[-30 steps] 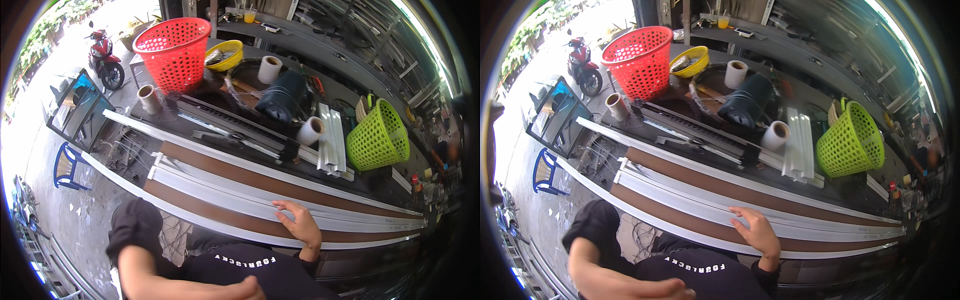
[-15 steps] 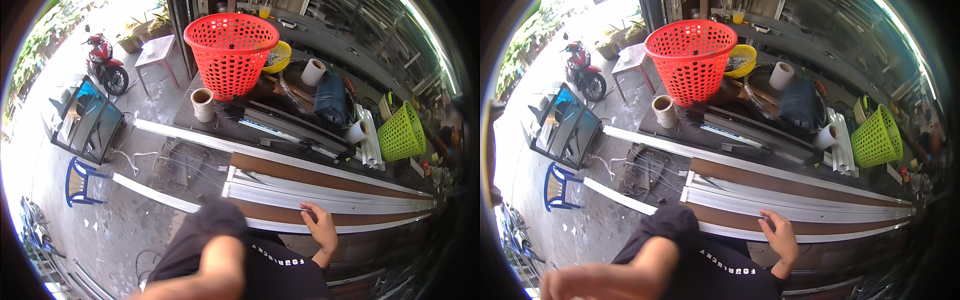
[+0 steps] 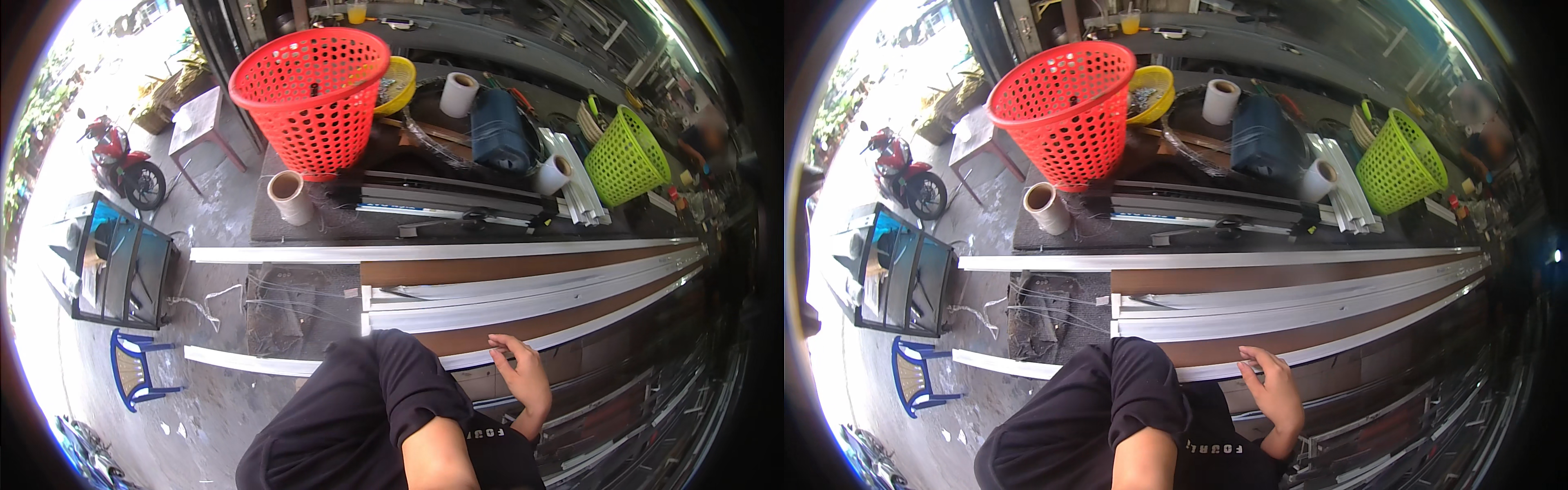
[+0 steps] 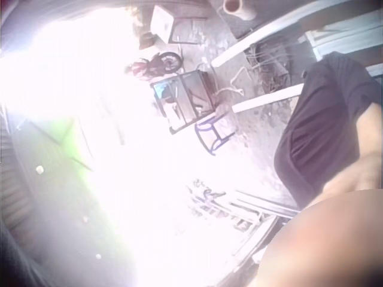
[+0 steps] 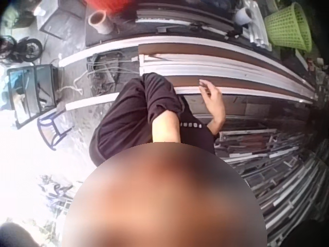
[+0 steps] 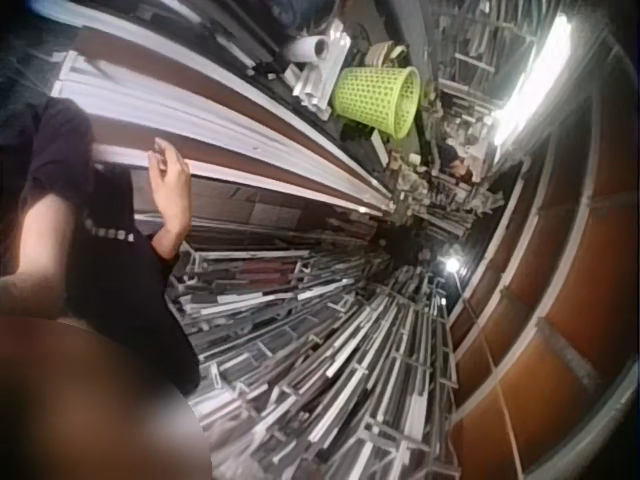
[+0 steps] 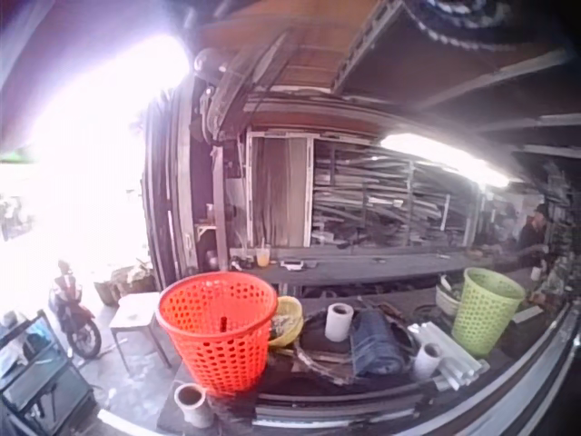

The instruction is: The person assembles a long metal frame by aligning metal profiles on a workbench, inserting small metal brackets, and securing them with pliers. They also cut and strip wires, then attach wire connectors to the frame.

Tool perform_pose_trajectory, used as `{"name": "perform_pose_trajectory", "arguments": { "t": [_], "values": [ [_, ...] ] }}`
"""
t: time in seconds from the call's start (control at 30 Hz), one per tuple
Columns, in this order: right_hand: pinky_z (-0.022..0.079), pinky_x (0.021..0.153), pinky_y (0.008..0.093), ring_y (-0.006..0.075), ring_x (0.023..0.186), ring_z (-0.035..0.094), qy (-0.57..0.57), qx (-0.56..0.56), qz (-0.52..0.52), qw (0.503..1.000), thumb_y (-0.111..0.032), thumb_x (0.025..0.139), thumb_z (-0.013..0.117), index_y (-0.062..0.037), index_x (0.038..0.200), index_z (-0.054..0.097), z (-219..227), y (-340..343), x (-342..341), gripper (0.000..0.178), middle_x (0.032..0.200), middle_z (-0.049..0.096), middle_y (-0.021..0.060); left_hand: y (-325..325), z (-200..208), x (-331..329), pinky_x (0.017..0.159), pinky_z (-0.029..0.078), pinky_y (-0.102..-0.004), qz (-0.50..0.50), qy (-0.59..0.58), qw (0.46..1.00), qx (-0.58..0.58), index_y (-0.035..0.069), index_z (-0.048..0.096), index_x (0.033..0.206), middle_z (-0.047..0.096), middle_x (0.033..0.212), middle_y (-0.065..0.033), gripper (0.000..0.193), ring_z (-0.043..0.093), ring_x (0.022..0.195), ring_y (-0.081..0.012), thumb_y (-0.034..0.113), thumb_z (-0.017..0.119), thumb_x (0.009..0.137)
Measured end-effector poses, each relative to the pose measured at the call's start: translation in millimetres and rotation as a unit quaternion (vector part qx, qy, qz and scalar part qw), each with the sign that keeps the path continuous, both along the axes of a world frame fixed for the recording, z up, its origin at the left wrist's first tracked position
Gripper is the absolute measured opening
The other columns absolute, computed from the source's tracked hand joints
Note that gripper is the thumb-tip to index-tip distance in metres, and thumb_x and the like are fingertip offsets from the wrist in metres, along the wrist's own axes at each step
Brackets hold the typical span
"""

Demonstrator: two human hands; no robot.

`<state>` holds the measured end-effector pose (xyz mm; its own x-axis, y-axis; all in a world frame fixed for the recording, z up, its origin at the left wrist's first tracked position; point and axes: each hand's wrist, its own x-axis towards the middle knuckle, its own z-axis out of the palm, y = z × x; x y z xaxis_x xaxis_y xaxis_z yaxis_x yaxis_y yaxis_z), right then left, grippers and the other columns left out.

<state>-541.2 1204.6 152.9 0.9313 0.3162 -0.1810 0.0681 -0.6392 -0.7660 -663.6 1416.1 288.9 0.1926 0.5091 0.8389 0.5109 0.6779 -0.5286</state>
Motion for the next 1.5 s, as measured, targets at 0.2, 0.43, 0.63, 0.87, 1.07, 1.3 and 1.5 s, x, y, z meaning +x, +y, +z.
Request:
{"name": "perform_pose_trajectory", "arguments": {
  "t": [0.2,0.43,0.63,0.87,1.07,1.3,1.5],
  "values": [
    [0.051,0.089,0.0366,0.0285,0.098,0.068,-0.012,0.032,-0.022,0.999,-0.015,0.091,0.066,0.0000,0.118,0.065,-9.5,-28.1,-8.2,0.031,0.108,0.071,0.0176,-55.3,17.9,64.3,0.108,0.044,-0.0441,0.632,0.409,0.658,-0.017,0.017,0.043,0.148,0.040,0.154,0.0005,0.054,0.031,0.143,-0.0140,0.000,0.051,0.097],
    [0.052,0.087,0.0368,0.0289,0.098,0.070,0.001,0.059,-0.087,0.994,-0.013,0.091,0.066,0.0017,0.115,0.066,-17.0,-111.9,-21.0,0.028,0.105,0.072,0.0180,-172.2,16.6,85.8,0.107,0.045,-0.0435,0.586,0.277,0.761,0.024,0.018,0.045,0.147,0.042,0.151,-0.0011,0.054,0.035,0.139,-0.0162,0.004,0.053,0.095],
    [0.052,0.088,0.0374,0.0310,0.099,0.070,0.019,0.023,-0.106,0.994,-0.014,0.091,0.066,0.0015,0.116,0.065,-28.4,-247.8,-39.2,0.030,0.106,0.071,0.0197,-319.3,-4.5,85.2,0.106,0.046,-0.0431,0.529,0.183,0.826,0.062,0.018,0.046,0.146,0.045,0.148,-0.0025,0.054,0.038,0.136,-0.0181,0.006,0.055,0.094],
    [0.051,0.088,0.0397,0.0355,0.102,0.067,0.016,-0.087,-0.244,0.966,-0.026,0.091,0.066,0.0009,0.117,0.064,-41.7,-431.5,-75.4,0.037,0.109,0.069,0.0214,-471.5,-21.5,97.8,0.104,0.047,-0.0425,0.439,0.097,0.885,0.122,0.019,0.048,0.145,0.048,0.145,-0.0041,0.054,0.042,0.133,-0.0204,0.009,0.058,0.092],
    [0.053,0.084,0.0401,0.0333,0.098,0.069,0.081,-0.096,-0.296,0.947,-0.030,0.091,0.066,0.0007,0.118,0.064,-73.3,-526.1,-81.2,0.041,0.108,0.070,0.0206,-575.8,-40.3,138.4,0.103,0.047,-0.0421,0.349,0.037,0.919,0.181,0.020,0.049,0.144,0.050,0.142,-0.0055,0.054,0.045,0.130,-0.0223,0.012,0.059,0.091],
    [0.054,0.077,0.0393,0.0321,0.087,0.070,0.126,-0.004,-0.301,0.945,-0.032,0.091,0.068,0.0007,0.121,0.063,-89.7,-602.5,-9.8,0.045,0.106,0.070,0.0203,-716.6,-59.4,206.5,0.101,0.048,-0.0415,0.270,-0.038,0.939,0.209,0.021,0.050,0.142,0.053,0.139,-0.0071,0.054,0.048,0.127,-0.0245,0.015,0.062,0.089],
    [0.053,0.082,0.0382,0.0313,0.093,0.069,0.078,-0.030,-0.377,0.923,-0.030,0.091,0.068,0.0008,0.120,0.063,-63.9,-725.2,63.3,0.043,0.107,0.070,0.0196,-844.6,-58.7,279.1,0.100,0.049,-0.0410,0.193,-0.133,0.940,0.247,0.021,0.052,0.141,0.055,0.137,-0.0085,0.055,0.051,0.124,-0.0265,0.018,0.064,0.088]
  ]
}}
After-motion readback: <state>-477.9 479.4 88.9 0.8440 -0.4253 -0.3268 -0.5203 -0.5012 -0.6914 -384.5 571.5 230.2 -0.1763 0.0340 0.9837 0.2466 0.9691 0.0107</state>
